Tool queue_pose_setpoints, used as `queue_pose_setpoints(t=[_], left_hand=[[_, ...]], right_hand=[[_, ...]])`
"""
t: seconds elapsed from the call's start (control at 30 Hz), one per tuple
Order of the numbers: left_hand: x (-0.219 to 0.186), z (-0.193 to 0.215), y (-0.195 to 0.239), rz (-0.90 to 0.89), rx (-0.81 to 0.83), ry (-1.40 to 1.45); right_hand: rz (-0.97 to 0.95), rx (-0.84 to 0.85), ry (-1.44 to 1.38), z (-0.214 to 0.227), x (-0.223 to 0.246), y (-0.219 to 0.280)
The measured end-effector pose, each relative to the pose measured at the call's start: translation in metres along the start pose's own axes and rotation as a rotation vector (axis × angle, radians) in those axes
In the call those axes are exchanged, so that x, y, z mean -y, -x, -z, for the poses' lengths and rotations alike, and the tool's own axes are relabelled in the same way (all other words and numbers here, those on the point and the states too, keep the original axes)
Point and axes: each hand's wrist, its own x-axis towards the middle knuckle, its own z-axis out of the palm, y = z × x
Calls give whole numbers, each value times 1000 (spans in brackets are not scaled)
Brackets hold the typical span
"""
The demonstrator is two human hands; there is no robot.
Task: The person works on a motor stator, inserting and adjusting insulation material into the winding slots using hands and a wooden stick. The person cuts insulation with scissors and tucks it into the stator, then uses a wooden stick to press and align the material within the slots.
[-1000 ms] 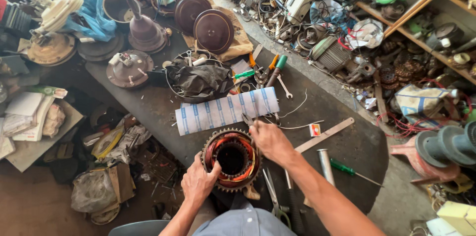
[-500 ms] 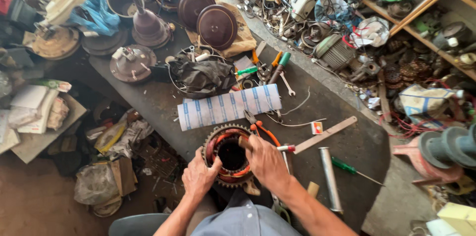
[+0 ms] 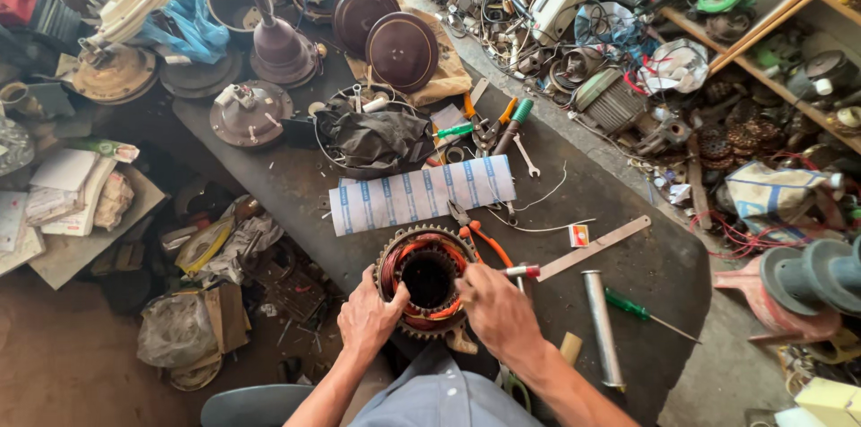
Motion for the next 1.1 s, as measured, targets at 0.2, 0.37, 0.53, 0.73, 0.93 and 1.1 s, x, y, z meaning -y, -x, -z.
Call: queue_pose_setpoints(t=[0.2, 0.37, 0.53, 0.73, 0.93, 1.1], left_hand=[[-4, 4, 4, 3, 35, 3], [-1, 4, 5, 5, 21, -16], [1, 2, 4, -1, 35, -15], [17, -6, -8, -35, 105, -22], [36, -9, -32, -320, 72, 14], [8, 18, -57, -942, -168, -40]], right_hand=[[-292, 151, -49, 16, -19, -7], [-225, -115, -334, 19, -16, 48], [-234, 28, -134, 13, 1, 78], [-255, 176, -242, 20, -14, 93], [-611, 241, -614, 18, -15, 86], [-1004, 75, -583, -8, 17, 86]])
